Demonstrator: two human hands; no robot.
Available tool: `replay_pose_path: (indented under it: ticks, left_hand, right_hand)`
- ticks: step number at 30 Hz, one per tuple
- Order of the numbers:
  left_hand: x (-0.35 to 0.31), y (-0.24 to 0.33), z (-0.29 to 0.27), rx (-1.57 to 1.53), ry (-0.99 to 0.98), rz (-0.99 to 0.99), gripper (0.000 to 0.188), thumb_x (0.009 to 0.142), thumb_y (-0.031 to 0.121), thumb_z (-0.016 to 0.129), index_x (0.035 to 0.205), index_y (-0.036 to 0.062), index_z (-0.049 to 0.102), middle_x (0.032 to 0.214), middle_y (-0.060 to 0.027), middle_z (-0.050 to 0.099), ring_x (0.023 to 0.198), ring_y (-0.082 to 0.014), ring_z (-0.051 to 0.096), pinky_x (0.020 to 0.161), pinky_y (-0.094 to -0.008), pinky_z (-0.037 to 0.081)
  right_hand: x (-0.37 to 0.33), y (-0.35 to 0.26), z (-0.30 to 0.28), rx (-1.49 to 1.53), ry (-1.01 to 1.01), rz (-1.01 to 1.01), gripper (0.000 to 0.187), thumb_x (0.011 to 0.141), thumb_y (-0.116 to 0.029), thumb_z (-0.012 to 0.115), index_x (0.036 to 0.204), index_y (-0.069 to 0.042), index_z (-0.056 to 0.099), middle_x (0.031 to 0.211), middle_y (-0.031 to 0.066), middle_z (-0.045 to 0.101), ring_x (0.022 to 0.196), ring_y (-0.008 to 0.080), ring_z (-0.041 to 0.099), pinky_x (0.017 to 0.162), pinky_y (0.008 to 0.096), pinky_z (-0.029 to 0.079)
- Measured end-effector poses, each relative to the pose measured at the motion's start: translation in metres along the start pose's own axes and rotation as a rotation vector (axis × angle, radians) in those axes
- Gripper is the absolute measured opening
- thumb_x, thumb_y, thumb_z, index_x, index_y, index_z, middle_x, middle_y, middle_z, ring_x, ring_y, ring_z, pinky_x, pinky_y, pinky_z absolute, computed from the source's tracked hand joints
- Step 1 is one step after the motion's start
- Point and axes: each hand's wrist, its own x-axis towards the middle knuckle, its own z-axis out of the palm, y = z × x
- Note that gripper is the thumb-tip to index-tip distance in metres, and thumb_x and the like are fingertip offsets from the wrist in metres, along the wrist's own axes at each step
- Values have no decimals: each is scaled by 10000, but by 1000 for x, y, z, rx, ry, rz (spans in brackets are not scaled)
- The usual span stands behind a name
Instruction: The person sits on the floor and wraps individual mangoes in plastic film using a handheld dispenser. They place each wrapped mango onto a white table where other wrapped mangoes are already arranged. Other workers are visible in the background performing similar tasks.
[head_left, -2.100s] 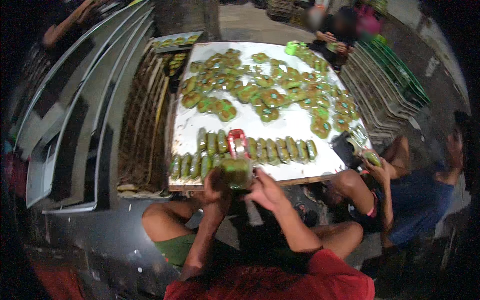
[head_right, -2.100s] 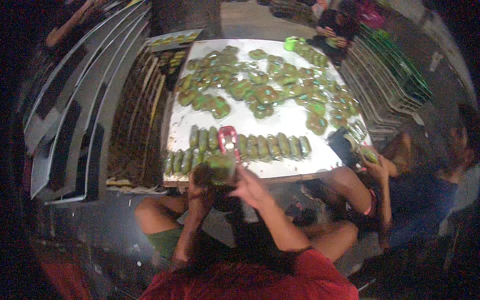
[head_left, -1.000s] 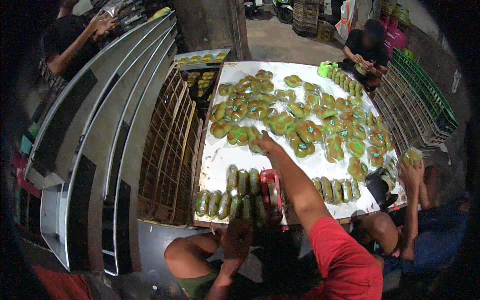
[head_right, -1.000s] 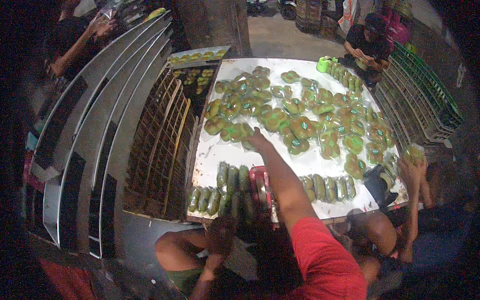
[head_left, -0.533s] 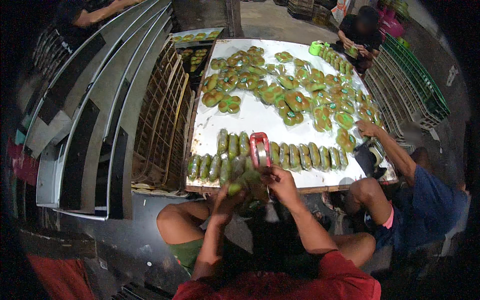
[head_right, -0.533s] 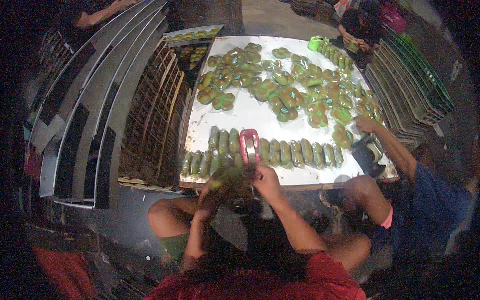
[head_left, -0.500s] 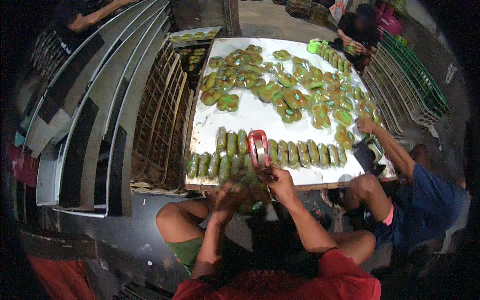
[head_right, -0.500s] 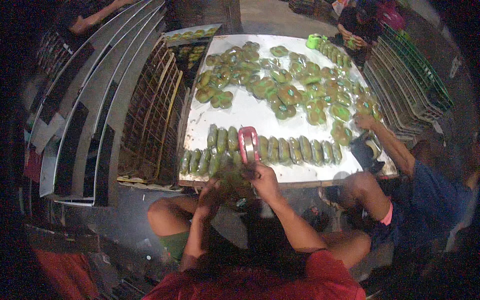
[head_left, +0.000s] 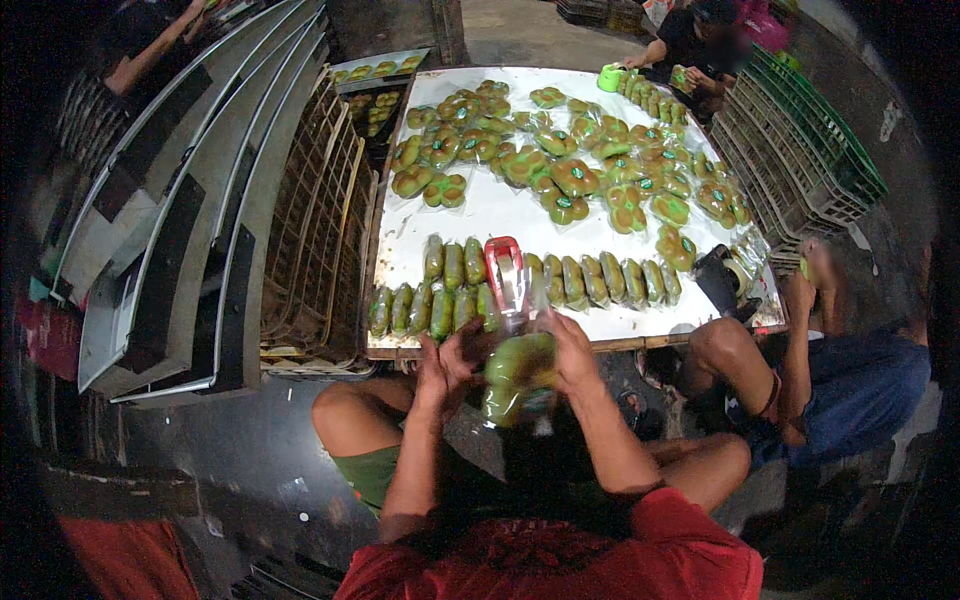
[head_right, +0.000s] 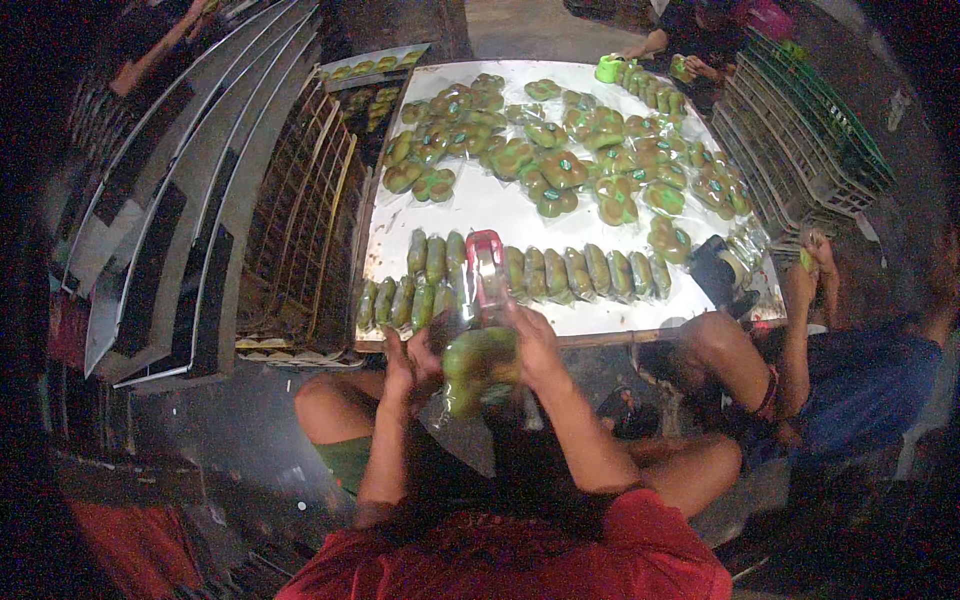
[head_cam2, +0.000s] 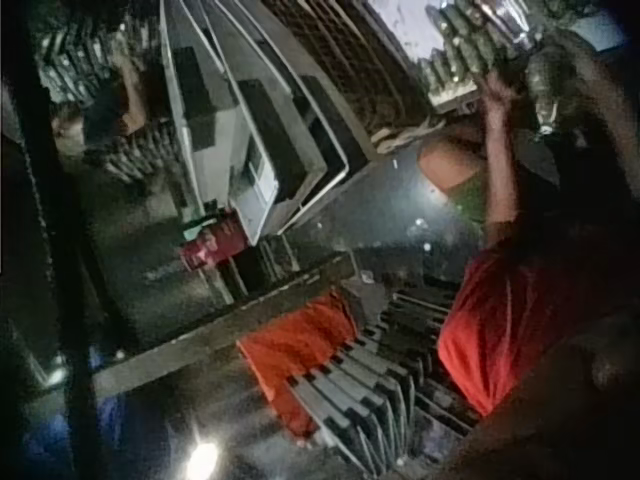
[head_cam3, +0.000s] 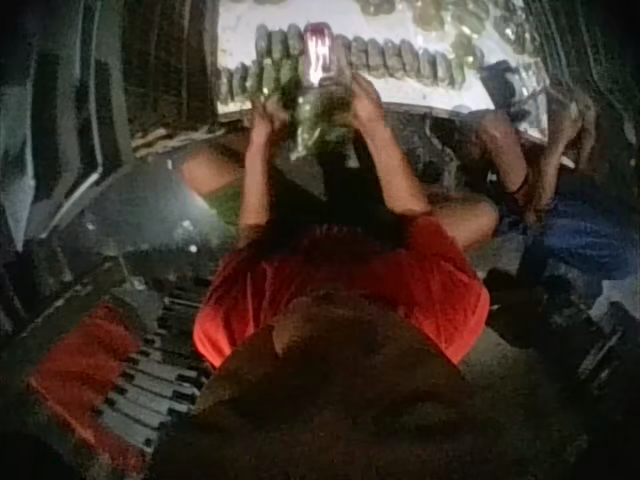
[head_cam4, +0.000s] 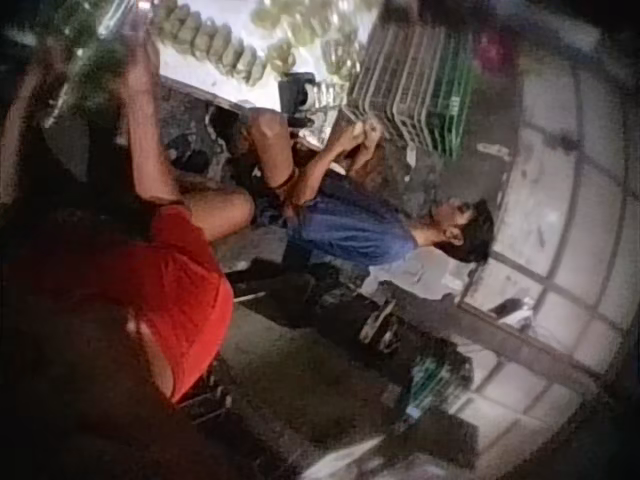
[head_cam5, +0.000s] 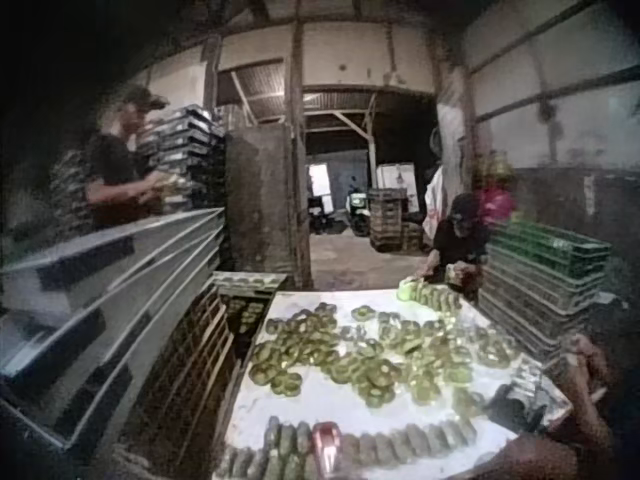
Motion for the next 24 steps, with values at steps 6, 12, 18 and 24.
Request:
replay_pose_path:
  ticks: [6, 12, 18, 24]
  left_hand:
    - [-15, 17, 30, 664, 166, -58, 447, 844, 255, 687, 1200, -2, 605, 1119, -128, 646, 1002, -243, 604, 911, -365, 461]
    - [-11, 2, 8, 757, 190, 60, 299, 910, 193, 590, 1132, -3, 635, 1069, -104, 659, 948, -210, 604, 868, -366, 459]
    - [-21, -23, -42, 1190, 116, 415, 299, 882, 138, 529, 1143, -6, 559, 1092, -172, 613, 1003, -291, 601, 857, -412, 476]
    - [-10, 9, 27, 672, 377, 516, 179, 933, 138, 544, 1003, -16, 604, 965, -52, 599, 911, -141, 546, 798, -289, 455]
  right_hand:
    - [-5, -24, 8, -359, 12, -234, 170, 927, -87, 541, 1015, 19, 641, 872, 227, 656, 800, 321, 652, 742, 379, 488]
    - [-8, 16, 11, -199, 154, -84, 170, 959, -83, 519, 965, 31, 644, 822, 41, 662, 817, 134, 610, 766, 294, 491]
    - [-24, -31, 22, -3, -83, 113, 143, 902, -53, 553, 984, 28, 637, 1065, 97, 629, 1006, 186, 585, 838, 307, 486]
    - [-36, -51, 30, -247, -93, -197, 252, 795, -68, 713, 1034, 0, 674, 988, 95, 668, 916, 167, 618, 819, 287, 483]
